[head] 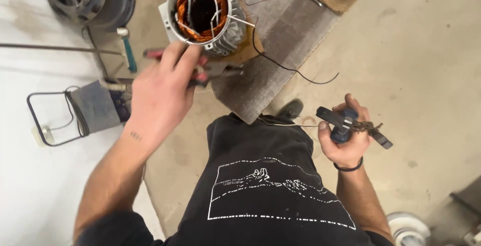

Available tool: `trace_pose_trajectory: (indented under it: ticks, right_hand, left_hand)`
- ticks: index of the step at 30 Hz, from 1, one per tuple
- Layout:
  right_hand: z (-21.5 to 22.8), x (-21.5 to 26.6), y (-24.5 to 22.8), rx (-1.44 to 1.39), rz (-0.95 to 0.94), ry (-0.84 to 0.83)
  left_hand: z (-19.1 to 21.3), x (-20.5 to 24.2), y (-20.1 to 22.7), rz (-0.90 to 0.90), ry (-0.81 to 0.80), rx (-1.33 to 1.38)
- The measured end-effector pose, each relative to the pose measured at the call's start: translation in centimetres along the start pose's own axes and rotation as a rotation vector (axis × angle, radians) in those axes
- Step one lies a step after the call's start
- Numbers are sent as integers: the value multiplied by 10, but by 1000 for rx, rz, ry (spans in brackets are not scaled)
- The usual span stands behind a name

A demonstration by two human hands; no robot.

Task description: The person uses pliers and a welding tool to weld copper wires inside a motor stator. They repeatedly position the pliers on the wires and apply the welding tool, creating sparks at the contact points.

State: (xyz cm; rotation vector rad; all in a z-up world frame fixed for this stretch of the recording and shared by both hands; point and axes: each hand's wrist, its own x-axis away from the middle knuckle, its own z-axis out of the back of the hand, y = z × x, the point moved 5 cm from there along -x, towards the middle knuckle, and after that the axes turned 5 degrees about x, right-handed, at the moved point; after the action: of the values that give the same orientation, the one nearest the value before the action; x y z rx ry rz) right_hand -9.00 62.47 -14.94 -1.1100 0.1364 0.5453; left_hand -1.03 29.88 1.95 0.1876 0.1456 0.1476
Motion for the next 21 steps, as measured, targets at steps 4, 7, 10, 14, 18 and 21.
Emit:
trace_pose_trajectory:
  ticks: [4,7,10,14,18,21]
  right_hand:
    - [-1,-15,0,-61,47,-22]
    - [-2,-24,5,-128,67,-50]
    - [-2,-33,10,-94,97,-70]
    - [-6,-46,18,-110,104,-117]
    - [-10,-57,23,-170,119,-167]
    - [-9,-59,29,-151,121,-183]
  left_hand:
    - [-21,-15,1,12,71,-131]
    - [-37,-19,-4,99,82,-167]
    - [-42,-21,-5,191,94,-189]
    - [-49,-27,0,250,98,-181]
    - [-54,-34,7,247,77,-198]
    - [-51,-40,9,263,62,-211]
